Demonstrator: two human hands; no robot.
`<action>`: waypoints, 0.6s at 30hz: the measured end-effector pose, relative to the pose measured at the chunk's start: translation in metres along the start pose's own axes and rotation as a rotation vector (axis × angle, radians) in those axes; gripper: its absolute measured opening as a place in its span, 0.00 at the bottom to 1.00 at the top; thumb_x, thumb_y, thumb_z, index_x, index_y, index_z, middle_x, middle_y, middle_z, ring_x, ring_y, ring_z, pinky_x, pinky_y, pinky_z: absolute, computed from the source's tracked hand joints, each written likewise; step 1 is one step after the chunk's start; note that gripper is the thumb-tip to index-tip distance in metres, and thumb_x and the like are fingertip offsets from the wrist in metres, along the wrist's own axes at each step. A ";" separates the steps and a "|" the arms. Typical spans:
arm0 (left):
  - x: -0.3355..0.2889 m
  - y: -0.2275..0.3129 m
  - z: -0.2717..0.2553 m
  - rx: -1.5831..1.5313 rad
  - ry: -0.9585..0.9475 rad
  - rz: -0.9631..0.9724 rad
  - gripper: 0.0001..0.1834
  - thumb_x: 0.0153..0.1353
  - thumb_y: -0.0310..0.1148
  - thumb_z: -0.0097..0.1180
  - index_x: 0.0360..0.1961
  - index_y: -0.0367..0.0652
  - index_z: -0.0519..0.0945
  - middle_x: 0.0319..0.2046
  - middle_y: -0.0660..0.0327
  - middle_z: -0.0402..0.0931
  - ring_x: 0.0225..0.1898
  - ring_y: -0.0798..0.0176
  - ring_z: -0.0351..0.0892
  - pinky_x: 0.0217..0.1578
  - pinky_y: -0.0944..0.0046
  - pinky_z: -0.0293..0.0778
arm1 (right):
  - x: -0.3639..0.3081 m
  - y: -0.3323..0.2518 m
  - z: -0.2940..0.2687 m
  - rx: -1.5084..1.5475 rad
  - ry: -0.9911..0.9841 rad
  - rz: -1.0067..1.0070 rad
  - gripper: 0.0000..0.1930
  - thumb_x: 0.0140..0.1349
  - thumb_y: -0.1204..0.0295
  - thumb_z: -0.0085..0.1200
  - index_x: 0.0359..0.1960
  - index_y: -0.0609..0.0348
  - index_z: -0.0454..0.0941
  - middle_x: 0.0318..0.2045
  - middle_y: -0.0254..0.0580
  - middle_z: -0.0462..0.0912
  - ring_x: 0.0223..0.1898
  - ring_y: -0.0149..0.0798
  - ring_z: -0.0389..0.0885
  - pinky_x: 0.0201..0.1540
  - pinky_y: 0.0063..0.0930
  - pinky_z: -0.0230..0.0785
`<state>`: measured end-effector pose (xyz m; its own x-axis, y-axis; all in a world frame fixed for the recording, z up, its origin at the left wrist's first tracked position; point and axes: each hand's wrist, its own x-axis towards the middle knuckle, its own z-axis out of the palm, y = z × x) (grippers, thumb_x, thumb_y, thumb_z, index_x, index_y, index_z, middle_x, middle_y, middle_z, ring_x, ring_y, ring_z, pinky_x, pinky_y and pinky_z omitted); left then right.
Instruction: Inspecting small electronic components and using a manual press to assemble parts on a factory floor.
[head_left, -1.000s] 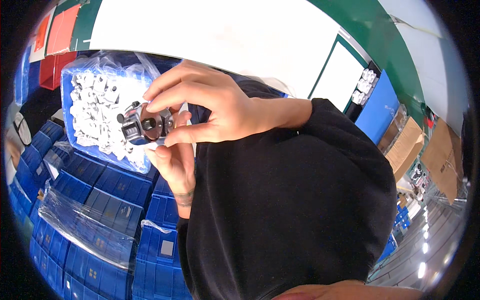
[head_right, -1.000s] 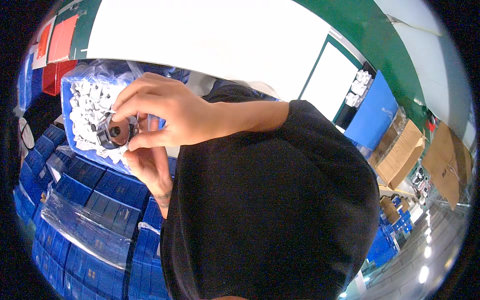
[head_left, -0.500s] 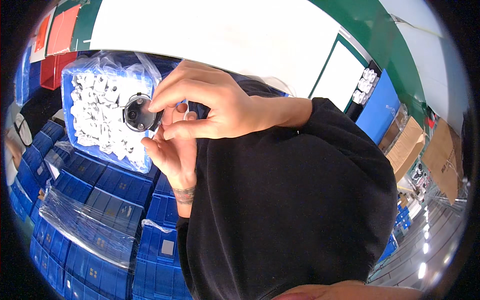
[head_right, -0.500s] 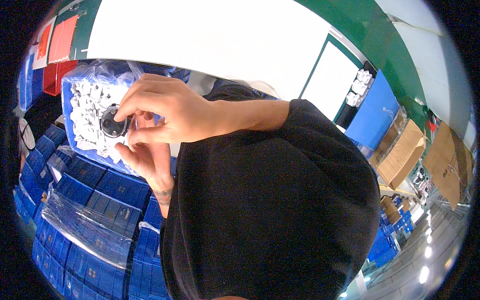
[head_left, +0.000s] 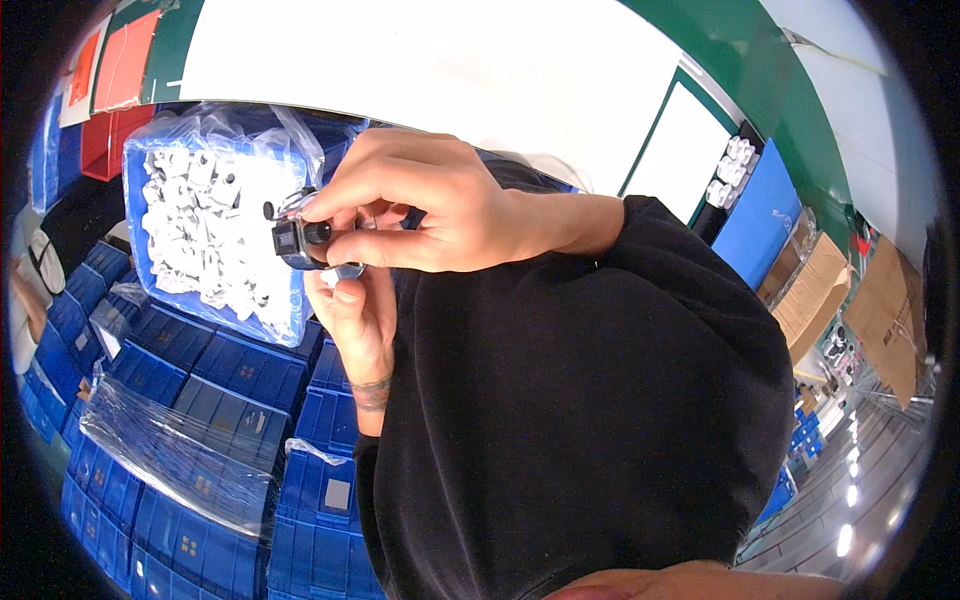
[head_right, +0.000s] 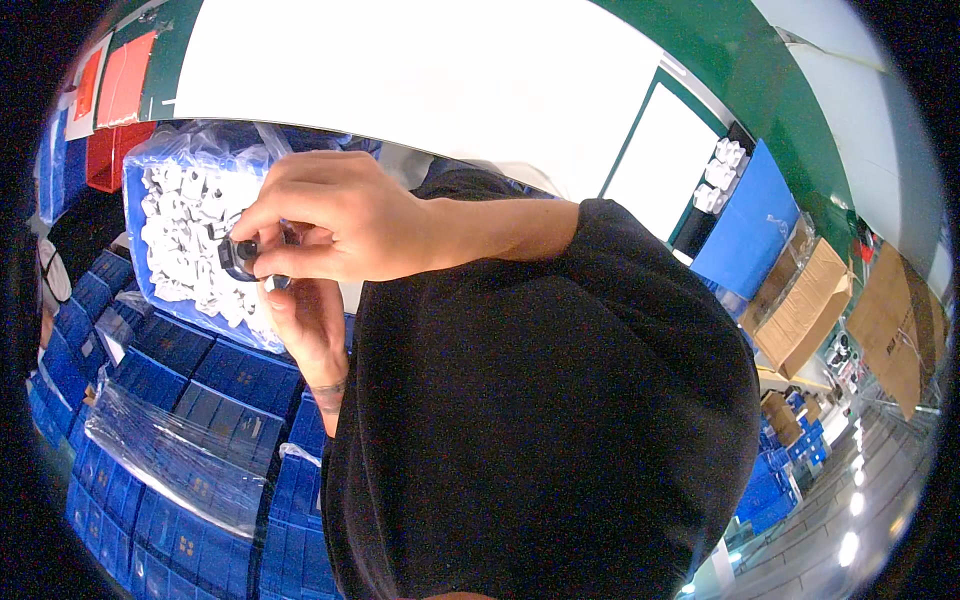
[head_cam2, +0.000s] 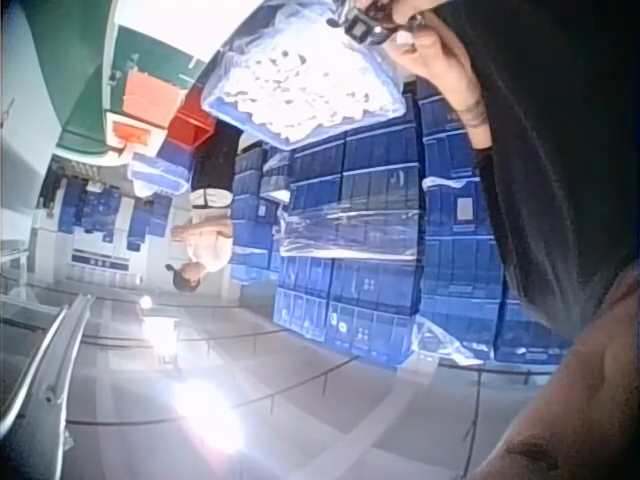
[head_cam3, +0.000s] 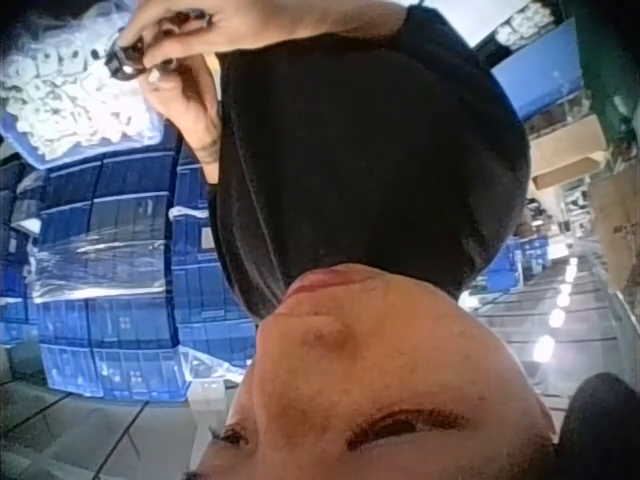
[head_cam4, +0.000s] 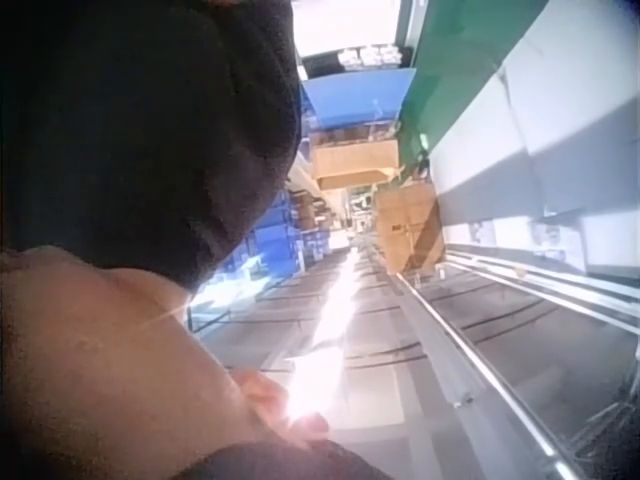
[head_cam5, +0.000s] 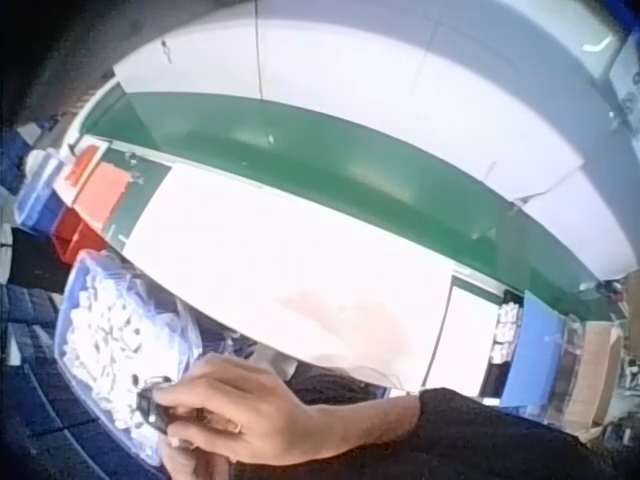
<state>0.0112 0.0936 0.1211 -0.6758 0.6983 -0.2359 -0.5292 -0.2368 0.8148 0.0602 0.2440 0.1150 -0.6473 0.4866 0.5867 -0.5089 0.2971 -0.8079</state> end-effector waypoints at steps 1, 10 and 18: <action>0.000 -0.001 -0.003 0.000 0.000 0.000 0.42 0.52 0.47 0.68 0.61 0.35 0.64 0.57 0.53 0.68 0.58 0.54 0.69 0.61 0.51 0.63 | 0.001 0.001 0.000 -0.024 0.001 -0.024 0.16 0.50 0.74 0.68 0.41 0.62 0.80 0.33 0.38 0.81 0.27 0.27 0.78 0.23 0.17 0.67; -0.002 -0.005 -0.013 0.098 0.070 0.076 0.41 0.50 0.40 0.72 0.61 0.34 0.65 0.56 0.55 0.69 0.56 0.62 0.69 0.59 0.60 0.63 | -0.003 0.006 -0.001 -0.003 0.014 -0.027 0.12 0.51 0.75 0.67 0.36 0.64 0.80 0.31 0.41 0.81 0.26 0.29 0.78 0.24 0.19 0.69; -0.006 -0.003 -0.021 0.473 0.164 0.257 0.46 0.49 0.42 0.73 0.63 0.34 0.61 0.55 0.55 0.70 0.53 0.62 0.71 0.55 0.62 0.67 | -0.003 0.002 0.001 0.050 0.001 0.038 0.11 0.53 0.73 0.66 0.33 0.64 0.79 0.29 0.42 0.81 0.27 0.34 0.79 0.28 0.23 0.71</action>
<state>0.0062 0.0759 0.1095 -0.8436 0.5349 -0.0466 -0.0745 -0.0306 0.9968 0.0600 0.2421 0.1114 -0.6660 0.4976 0.5557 -0.5117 0.2374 -0.8257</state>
